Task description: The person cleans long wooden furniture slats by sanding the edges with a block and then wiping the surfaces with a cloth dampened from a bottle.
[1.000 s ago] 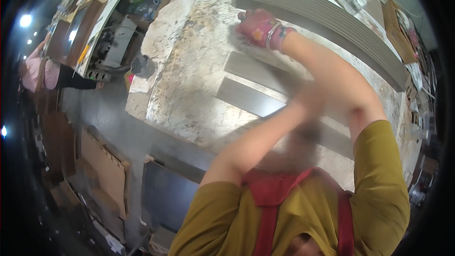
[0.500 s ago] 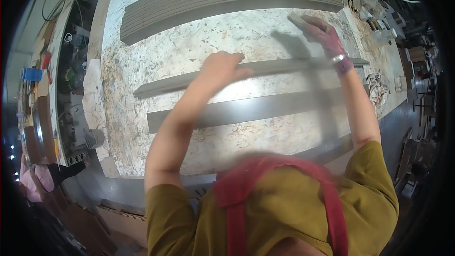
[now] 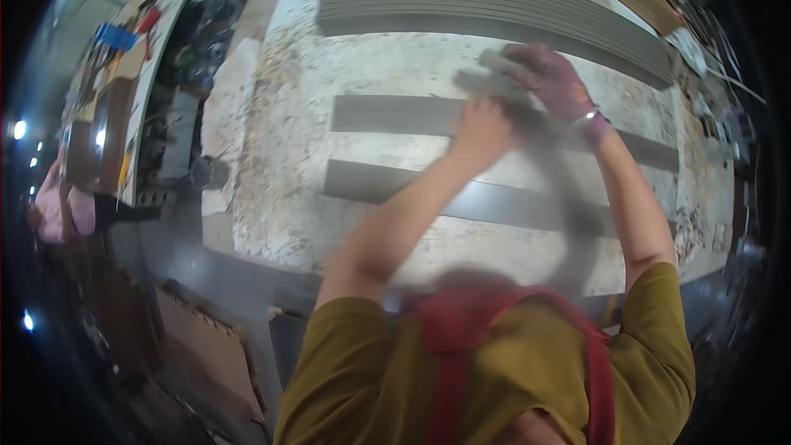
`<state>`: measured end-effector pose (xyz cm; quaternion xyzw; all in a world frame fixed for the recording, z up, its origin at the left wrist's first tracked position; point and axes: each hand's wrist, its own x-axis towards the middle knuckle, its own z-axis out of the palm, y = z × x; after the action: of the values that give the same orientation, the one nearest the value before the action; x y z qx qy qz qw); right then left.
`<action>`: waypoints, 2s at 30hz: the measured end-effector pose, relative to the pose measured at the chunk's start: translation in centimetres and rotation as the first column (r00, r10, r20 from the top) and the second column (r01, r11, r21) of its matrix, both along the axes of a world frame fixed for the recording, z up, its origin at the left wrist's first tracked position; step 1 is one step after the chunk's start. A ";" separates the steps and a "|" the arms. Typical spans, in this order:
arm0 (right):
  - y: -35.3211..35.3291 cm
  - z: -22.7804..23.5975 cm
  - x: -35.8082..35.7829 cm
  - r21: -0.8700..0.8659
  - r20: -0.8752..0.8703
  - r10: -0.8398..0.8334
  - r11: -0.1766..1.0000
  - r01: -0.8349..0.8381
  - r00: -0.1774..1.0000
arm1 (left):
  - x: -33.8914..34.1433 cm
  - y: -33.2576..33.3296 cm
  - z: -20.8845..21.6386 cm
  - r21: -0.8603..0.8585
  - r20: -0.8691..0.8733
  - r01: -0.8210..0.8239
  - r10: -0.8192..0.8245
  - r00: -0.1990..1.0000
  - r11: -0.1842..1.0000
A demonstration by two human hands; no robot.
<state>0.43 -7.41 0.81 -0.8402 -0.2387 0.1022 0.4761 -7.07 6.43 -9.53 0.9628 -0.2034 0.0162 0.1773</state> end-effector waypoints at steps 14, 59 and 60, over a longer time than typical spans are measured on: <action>26.4 -4.0 -1.1 -0.652 0.395 0.777 0.613 -0.446 0.491 | -3.6 0.6 3.8 -0.859 -0.360 -0.288 -0.100 0.928 0.423; -45.2 -2.1 -14.7 0.225 -0.020 -0.875 0.467 0.855 0.483 | -3.3 -3.1 4.4 -0.032 0.327 0.080 -0.065 0.943 0.996; -43.2 -2.0 -15.1 0.180 0.084 -0.856 0.516 0.837 0.510 | -4.6 -3.1 4.9 -0.008 0.333 0.100 -0.091 0.938 0.995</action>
<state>-14.66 -50.66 -1.18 -0.8255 0.1590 -0.2259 0.4922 -11.63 3.34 -4.63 0.9329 -0.2767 0.1724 0.1531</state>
